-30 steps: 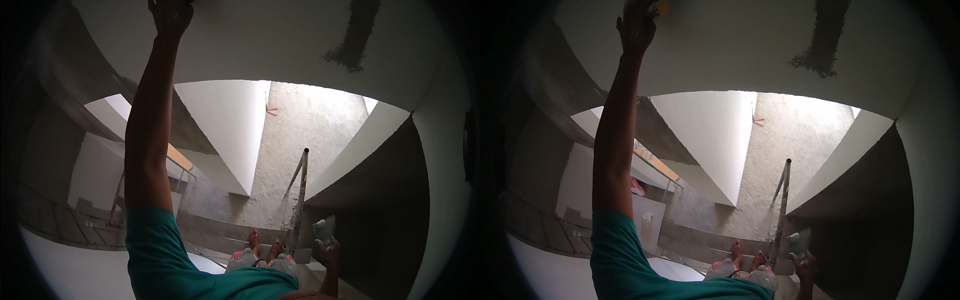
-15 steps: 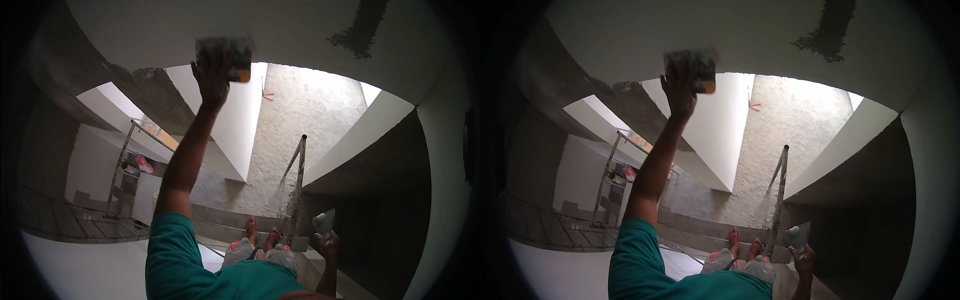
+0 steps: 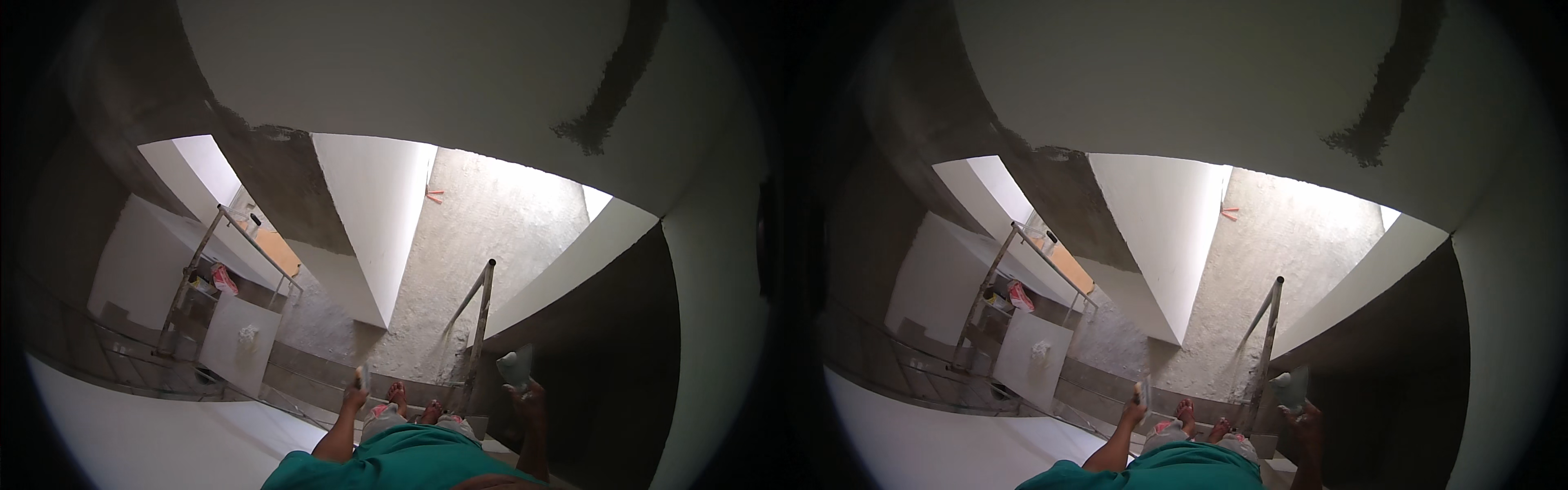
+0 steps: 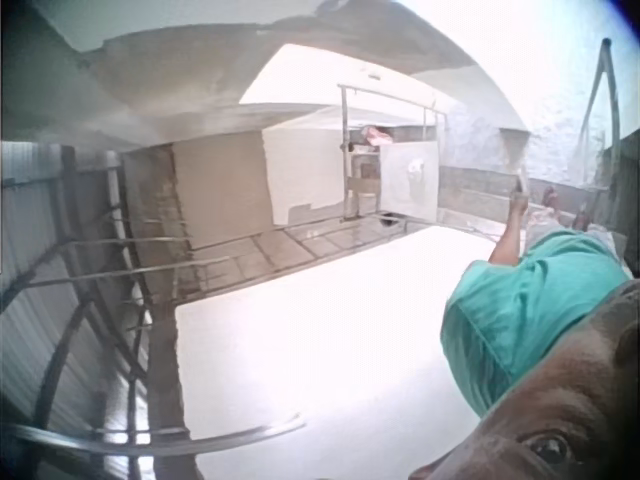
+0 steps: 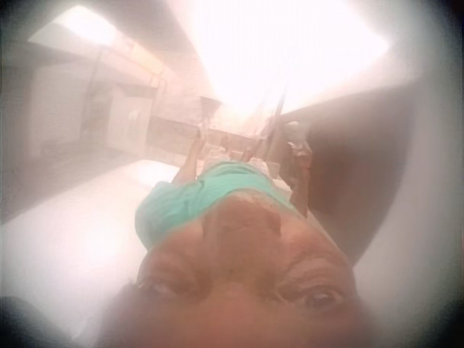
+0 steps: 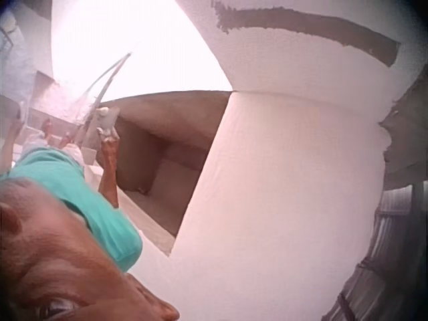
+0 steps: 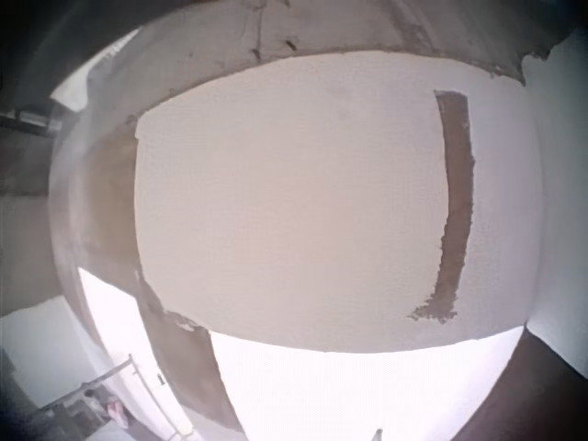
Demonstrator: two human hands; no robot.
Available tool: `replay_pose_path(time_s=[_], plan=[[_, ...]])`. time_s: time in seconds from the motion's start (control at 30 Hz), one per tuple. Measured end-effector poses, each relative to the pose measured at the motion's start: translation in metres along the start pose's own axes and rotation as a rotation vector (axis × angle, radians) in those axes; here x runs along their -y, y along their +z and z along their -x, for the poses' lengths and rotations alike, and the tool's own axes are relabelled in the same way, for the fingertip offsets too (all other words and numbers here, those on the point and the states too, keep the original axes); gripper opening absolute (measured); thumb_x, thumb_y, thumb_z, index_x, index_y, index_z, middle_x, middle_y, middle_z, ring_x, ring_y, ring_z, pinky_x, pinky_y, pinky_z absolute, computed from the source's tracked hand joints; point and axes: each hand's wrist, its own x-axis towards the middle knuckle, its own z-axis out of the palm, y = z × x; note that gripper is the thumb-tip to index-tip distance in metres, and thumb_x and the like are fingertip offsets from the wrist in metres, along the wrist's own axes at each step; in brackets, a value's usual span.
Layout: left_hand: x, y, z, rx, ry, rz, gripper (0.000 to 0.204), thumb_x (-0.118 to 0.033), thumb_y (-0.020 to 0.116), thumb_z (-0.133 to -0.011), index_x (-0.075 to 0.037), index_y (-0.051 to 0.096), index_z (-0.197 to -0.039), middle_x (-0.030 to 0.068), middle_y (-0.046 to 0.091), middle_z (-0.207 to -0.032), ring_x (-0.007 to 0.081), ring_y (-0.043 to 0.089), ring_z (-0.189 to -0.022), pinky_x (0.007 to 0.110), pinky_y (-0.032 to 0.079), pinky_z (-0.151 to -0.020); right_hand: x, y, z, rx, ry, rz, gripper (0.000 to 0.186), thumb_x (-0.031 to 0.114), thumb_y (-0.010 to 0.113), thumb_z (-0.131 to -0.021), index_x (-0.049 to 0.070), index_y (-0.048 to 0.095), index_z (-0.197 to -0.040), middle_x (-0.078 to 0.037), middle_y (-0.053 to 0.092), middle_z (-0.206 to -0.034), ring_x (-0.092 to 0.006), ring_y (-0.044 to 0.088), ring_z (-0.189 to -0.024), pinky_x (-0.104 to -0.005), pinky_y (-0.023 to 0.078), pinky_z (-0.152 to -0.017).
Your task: The person applies plaster to a ceiling using a trowel and hawk while standing on a ladder. They repeatedly scoop plaster from the hawk and smooth it onto the ceiling surface.
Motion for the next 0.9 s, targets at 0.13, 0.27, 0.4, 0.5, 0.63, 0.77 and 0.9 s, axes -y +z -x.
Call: replay_pose_path(time_s=[0.13, 0.27, 0.4, 0.5, 0.63, 0.77, 0.9], plan=[[0.106, -0.041, 0.005, -0.085, -0.306, -0.005, 0.04, -0.017, 0.06, -0.07, 0.001, 0.065, -0.105, 0.0245, 0.067, -0.102, 0.0395, 0.064, -0.099, 0.045, 0.051, -0.085, 0.009, 0.025, -0.013, 0.115, -0.09, 0.009, 0.035, 0.017, 0.079, -0.077, 0.003, 0.068, -0.107, -0.003, 0.07, -0.089, -0.0077, 0.06, -0.082, -0.0274, 0.05, -0.07], [0.115, -0.077, 0.007, -0.156, -0.403, 0.02, 0.037, -0.018, 0.06, -0.071, 0.001, 0.066, -0.102, 0.025, 0.068, -0.098, 0.04, 0.065, -0.095, 0.045, 0.051, -0.082, -0.006, 0.061, -0.033, 0.276, -0.051, -0.114, 0.041, 0.025, 0.081, -0.074, 0.006, 0.069, -0.108, -0.007, 0.073, -0.091, -0.0126, 0.067, -0.082, -0.0316, 0.054, -0.071], [0.105, -0.072, -0.014, -0.134, -0.247, 0.213, 0.031, -0.019, 0.058, -0.075, 0.002, 0.065, -0.097, 0.0255, 0.067, -0.097, 0.0415, 0.065, -0.09, 0.047, 0.05, -0.08, 0.033, 0.084, -0.03, 0.254, -0.198, 0.045, 0.041, 0.026, 0.081, -0.074, 0.006, 0.069, -0.108, -0.009, 0.073, -0.09, -0.0159, 0.069, -0.081, -0.0337, 0.055, -0.072], [0.081, -0.056, -0.061, -0.037, 0.107, -0.115, 0.026, -0.017, 0.057, -0.077, 0.002, 0.065, -0.093, 0.0206, 0.066, -0.084, 0.0376, 0.066, -0.079, 0.046, 0.049, -0.072, 0.028, 0.107, -0.031, 0.257, -0.26, 0.066, 0.041, 0.026, 0.081, -0.074, 0.005, 0.068, -0.107, -0.011, 0.072, -0.091, -0.0192, 0.069, -0.082, -0.0347, 0.054, -0.074], [-0.102, -0.113, -0.016, 0.076, 0.093, 1.222, 0.012, -0.002, 0.06, -0.077, -0.008, 0.054, -0.085, -0.0014, 0.05, -0.072, 0.0115, 0.051, -0.063, 0.03, 0.046, -0.056, 0.024, 0.155, -0.04, 0.297, -0.312, -0.11, 0.038, 0.023, 0.08, -0.075, 0.005, 0.068, -0.106, -0.011, 0.071, -0.089, -0.0184, 0.067, -0.082, -0.0349, 0.053, -0.072], [-0.221, -0.158, 0.048, 0.125, 0.28, 1.451, 0.05, 0.006, 0.058, -0.075, -0.001, 0.043, -0.123, 0.0076, 0.054, -0.104, 0.0185, 0.059, -0.095, 0.032, 0.051, -0.085, 0.075, 0.168, -0.031, 0.307, -0.273, -0.06, 0.028, 0.017, 0.075, -0.079, 0.003, 0.067, -0.102, -0.012, 0.069, -0.082, -0.0171, 0.065, -0.073, -0.0347, 0.051, -0.065], [-0.247, -0.172, 0.075, 0.136, 0.303, 1.469, 0.055, 0.007, 0.059, -0.073, -0.001, 0.042, -0.124, 0.009, 0.054, -0.106, 0.0194, 0.059, -0.097, 0.032, 0.05, -0.088, 0.12, 0.166, -0.036, 0.287, -0.35, -0.042, 0.029, 0.017, 0.073, -0.079, 0.002, 0.066, -0.103, -0.014, 0.067, -0.08, -0.019, 0.064, -0.07, -0.035, 0.05, -0.064]])
